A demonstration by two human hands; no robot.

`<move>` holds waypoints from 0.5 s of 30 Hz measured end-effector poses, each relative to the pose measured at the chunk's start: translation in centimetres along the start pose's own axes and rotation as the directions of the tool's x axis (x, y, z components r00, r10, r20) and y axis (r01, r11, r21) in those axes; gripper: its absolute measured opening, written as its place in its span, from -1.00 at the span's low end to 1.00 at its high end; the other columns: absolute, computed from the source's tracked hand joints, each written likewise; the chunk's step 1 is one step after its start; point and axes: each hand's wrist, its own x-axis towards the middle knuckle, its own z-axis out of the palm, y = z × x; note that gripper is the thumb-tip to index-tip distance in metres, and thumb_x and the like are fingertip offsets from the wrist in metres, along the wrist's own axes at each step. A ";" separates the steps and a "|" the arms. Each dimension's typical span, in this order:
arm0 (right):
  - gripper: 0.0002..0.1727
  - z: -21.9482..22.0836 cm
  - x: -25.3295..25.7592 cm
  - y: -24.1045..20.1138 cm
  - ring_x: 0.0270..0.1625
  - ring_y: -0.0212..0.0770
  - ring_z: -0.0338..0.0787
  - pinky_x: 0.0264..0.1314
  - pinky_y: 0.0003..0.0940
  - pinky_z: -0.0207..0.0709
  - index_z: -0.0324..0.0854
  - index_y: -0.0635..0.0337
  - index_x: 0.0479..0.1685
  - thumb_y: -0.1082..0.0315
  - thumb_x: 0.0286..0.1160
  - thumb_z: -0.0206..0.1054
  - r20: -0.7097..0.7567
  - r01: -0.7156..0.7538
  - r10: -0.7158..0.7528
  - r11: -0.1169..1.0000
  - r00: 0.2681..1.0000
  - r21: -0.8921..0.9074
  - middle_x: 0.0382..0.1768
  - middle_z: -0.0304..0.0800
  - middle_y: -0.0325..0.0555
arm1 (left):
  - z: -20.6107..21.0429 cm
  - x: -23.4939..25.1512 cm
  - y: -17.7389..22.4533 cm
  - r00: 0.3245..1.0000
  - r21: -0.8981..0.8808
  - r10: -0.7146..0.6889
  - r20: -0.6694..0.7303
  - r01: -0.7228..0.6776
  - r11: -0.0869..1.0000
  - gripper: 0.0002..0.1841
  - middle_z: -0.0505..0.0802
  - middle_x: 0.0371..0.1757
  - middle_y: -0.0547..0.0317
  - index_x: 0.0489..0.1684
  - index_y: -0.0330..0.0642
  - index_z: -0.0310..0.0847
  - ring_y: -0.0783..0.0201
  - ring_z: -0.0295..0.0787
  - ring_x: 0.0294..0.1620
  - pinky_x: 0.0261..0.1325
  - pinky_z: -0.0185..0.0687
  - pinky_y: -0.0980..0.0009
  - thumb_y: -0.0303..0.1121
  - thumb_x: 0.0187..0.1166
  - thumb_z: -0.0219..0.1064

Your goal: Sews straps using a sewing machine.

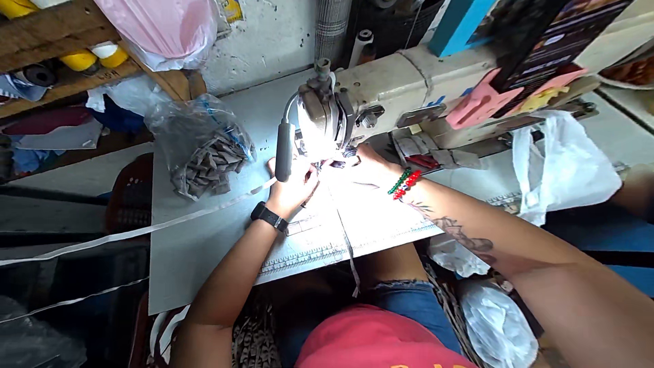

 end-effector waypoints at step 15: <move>-0.66 1.0 -0.1 0.6 -0.02 0.08 0.83 0.20 0.05 0.56 0.83 0.30 -0.17 0.13 0.43 0.47 -0.058 0.065 -0.066 0.998 0.996 -0.010 -0.20 0.88 0.15 | 0.2 -0.1 1.1 0.996 0.042 -0.076 -0.041 0.078 0.996 -0.83 0.78 -0.28 0.12 -0.39 -0.03 0.77 0.01 0.62 0.07 0.32 0.15 -0.11 -0.23 0.54 0.32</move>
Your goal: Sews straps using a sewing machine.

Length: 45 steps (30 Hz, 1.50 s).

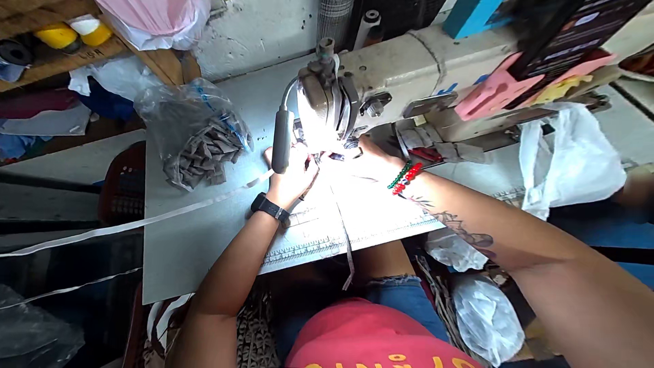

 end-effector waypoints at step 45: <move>-0.57 -7.1 -18.7 10.9 0.70 0.08 0.47 0.76 0.18 0.09 0.65 0.08 0.47 0.16 0.79 0.11 -0.681 -0.454 0.142 0.837 0.719 -0.305 0.54 0.64 0.06 | -0.7 0.3 -0.3 0.997 0.122 -0.011 0.078 0.002 0.993 -0.61 0.87 0.02 0.26 -0.05 0.17 0.86 0.09 0.64 0.23 0.45 0.12 -0.11 0.19 0.44 0.38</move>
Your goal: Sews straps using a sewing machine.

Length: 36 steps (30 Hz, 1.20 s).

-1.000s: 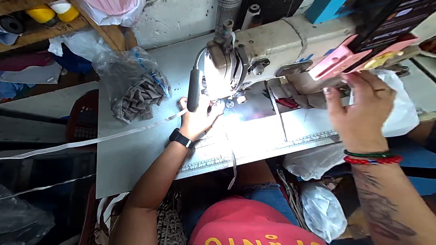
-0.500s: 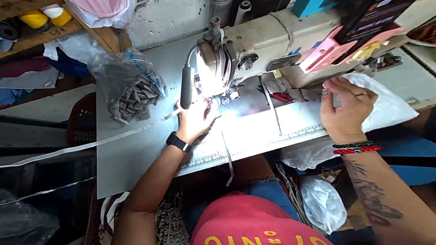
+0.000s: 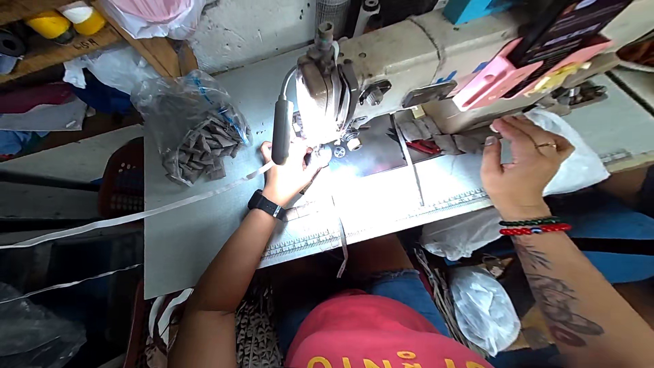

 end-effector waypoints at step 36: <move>-0.65 -1.7 -3.0 -14.3 0.02 0.15 0.81 0.23 0.07 0.57 0.81 0.36 -0.06 0.28 0.65 0.18 0.067 0.269 -0.336 0.845 0.940 0.461 -0.16 0.87 0.23 | -9.0 -9.8 -6.7 0.899 -0.217 -0.394 -0.190 0.353 0.910 -0.82 0.85 -0.01 -0.15 0.00 -0.30 0.75 -0.06 0.82 0.06 0.19 0.68 -0.11 -0.41 0.64 0.30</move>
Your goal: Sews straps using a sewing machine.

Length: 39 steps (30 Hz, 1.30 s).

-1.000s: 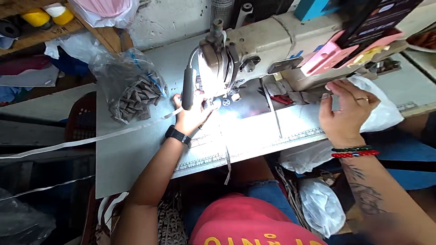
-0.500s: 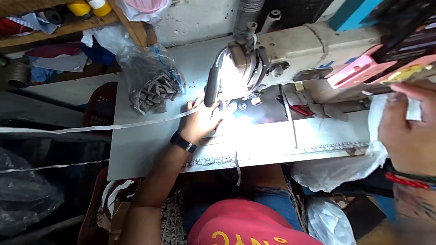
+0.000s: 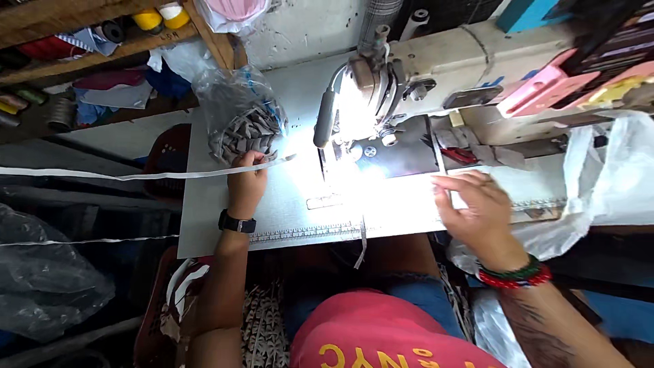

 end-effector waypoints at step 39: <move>-0.71 8.0 8.6 2.9 0.20 0.12 0.81 0.33 0.11 0.59 0.86 0.14 0.03 0.24 0.53 0.30 0.462 0.129 -0.149 0.989 0.874 0.074 0.01 0.89 0.07 | 10.8 3.1 5.8 0.736 -0.087 0.610 0.295 -0.615 0.784 -0.70 0.88 0.12 0.32 -0.01 0.08 0.92 0.17 0.69 0.26 0.49 0.34 -0.02 -0.15 0.67 0.21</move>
